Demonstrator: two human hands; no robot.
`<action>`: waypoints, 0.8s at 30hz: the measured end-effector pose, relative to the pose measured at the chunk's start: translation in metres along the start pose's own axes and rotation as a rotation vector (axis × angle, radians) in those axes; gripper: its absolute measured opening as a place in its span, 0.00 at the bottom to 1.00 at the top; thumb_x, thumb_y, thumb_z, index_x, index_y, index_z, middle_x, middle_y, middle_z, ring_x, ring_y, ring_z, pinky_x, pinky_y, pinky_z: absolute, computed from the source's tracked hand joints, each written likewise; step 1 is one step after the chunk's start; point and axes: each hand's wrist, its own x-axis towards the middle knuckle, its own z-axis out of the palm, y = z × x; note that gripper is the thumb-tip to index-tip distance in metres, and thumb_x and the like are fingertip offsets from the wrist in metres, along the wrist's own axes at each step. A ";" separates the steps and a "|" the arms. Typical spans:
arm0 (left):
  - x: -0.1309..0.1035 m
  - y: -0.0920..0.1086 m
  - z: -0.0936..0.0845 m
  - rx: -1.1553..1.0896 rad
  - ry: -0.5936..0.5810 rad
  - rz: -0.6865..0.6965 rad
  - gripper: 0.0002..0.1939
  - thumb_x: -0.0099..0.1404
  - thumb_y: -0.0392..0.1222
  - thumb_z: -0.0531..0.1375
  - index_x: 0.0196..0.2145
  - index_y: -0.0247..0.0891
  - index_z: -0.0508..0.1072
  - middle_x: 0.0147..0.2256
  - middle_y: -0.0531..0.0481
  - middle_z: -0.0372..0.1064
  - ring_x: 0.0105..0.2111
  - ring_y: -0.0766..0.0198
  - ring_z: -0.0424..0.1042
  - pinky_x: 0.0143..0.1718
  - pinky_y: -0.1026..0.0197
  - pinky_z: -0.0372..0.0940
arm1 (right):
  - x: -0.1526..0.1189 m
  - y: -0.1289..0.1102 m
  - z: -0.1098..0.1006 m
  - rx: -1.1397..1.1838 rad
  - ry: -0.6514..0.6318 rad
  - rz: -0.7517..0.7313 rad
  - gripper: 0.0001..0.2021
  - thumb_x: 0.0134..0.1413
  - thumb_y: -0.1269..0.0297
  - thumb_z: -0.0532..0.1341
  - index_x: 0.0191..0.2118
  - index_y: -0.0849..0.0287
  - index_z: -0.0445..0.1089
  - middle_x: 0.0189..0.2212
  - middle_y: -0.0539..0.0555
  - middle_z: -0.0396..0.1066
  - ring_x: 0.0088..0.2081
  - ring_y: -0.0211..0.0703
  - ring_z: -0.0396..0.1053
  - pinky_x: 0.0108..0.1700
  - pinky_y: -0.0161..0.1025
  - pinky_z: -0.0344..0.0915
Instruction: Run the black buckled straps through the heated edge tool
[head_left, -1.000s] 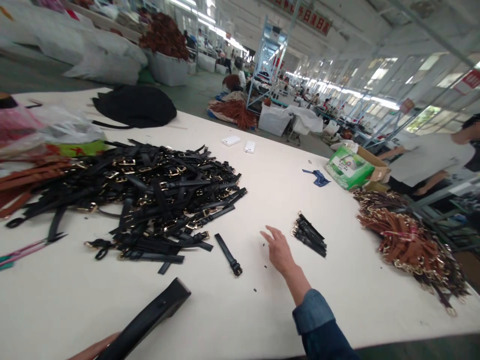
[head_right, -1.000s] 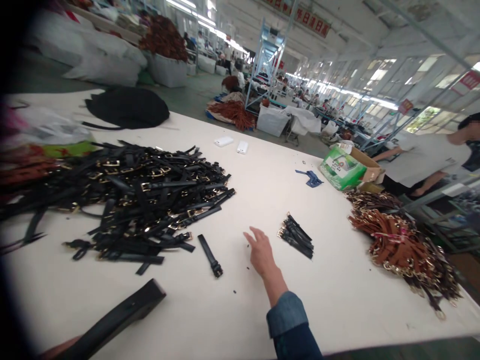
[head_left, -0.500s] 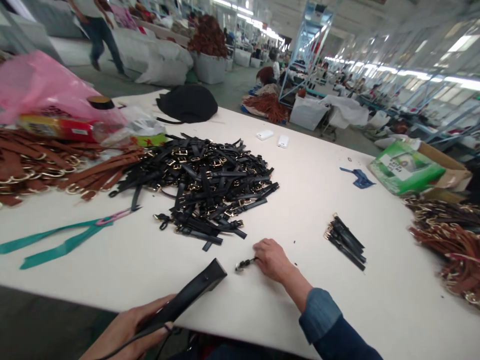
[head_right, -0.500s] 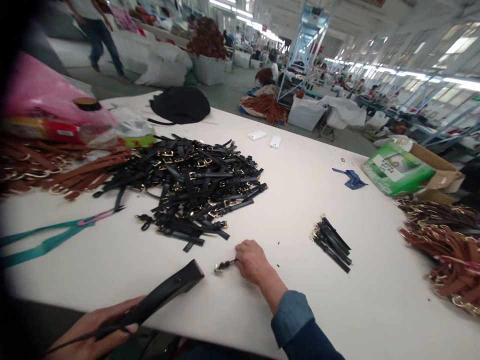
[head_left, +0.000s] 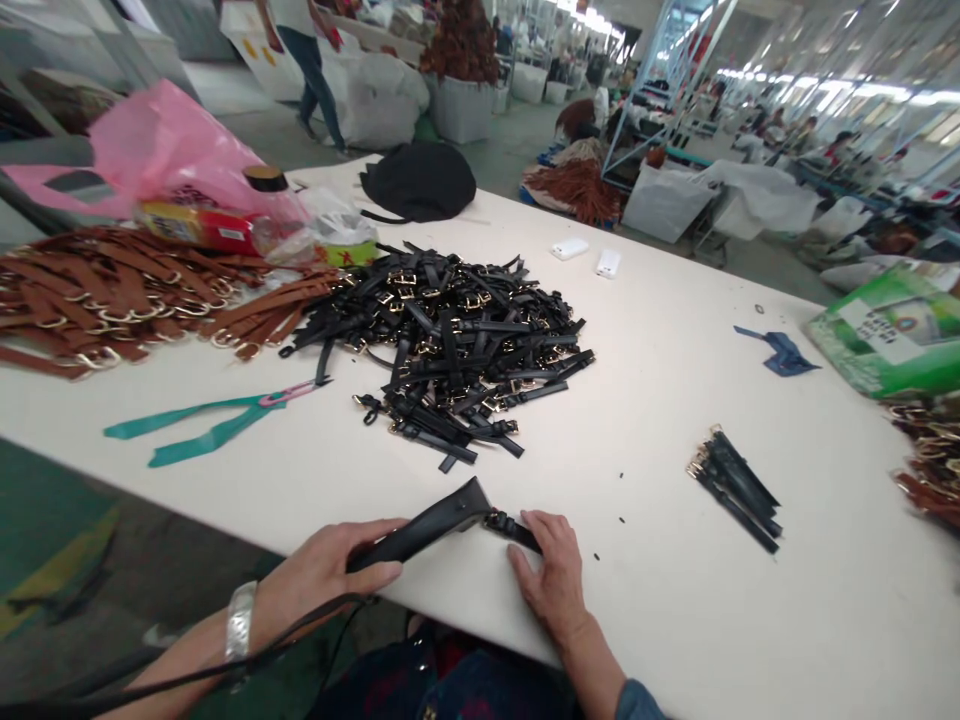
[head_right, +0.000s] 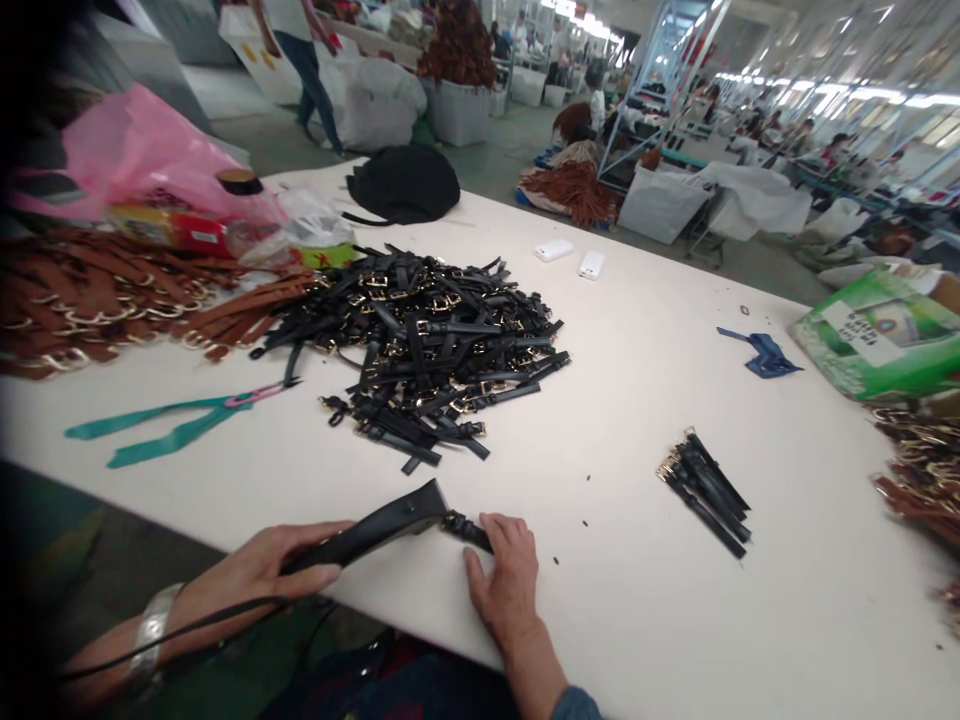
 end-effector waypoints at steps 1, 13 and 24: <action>0.002 0.001 0.001 0.006 -0.041 0.010 0.27 0.61 0.59 0.57 0.54 0.48 0.71 0.46 0.53 0.75 0.43 0.52 0.72 0.48 0.60 0.65 | 0.003 -0.002 0.001 -0.005 -0.011 0.015 0.20 0.52 0.65 0.62 0.52 0.55 0.67 0.44 0.59 0.69 0.45 0.53 0.64 0.46 0.52 0.64; -0.010 0.001 0.001 -0.138 -0.051 0.003 0.27 0.64 0.56 0.56 0.58 0.48 0.66 0.48 0.54 0.73 0.44 0.54 0.72 0.52 0.58 0.63 | 0.026 -0.021 0.004 0.172 -0.070 0.149 0.08 0.50 0.69 0.59 0.39 0.58 0.68 0.33 0.53 0.68 0.35 0.43 0.66 0.40 0.40 0.63; -0.033 -0.005 -0.023 -0.236 0.111 -0.045 0.27 0.62 0.53 0.60 0.58 0.47 0.66 0.54 0.53 0.69 0.50 0.49 0.70 0.56 0.53 0.62 | 0.067 -0.052 0.020 0.734 -0.321 0.309 0.14 0.45 0.70 0.60 0.41 0.56 0.69 0.34 0.50 0.73 0.36 0.42 0.69 0.41 0.38 0.64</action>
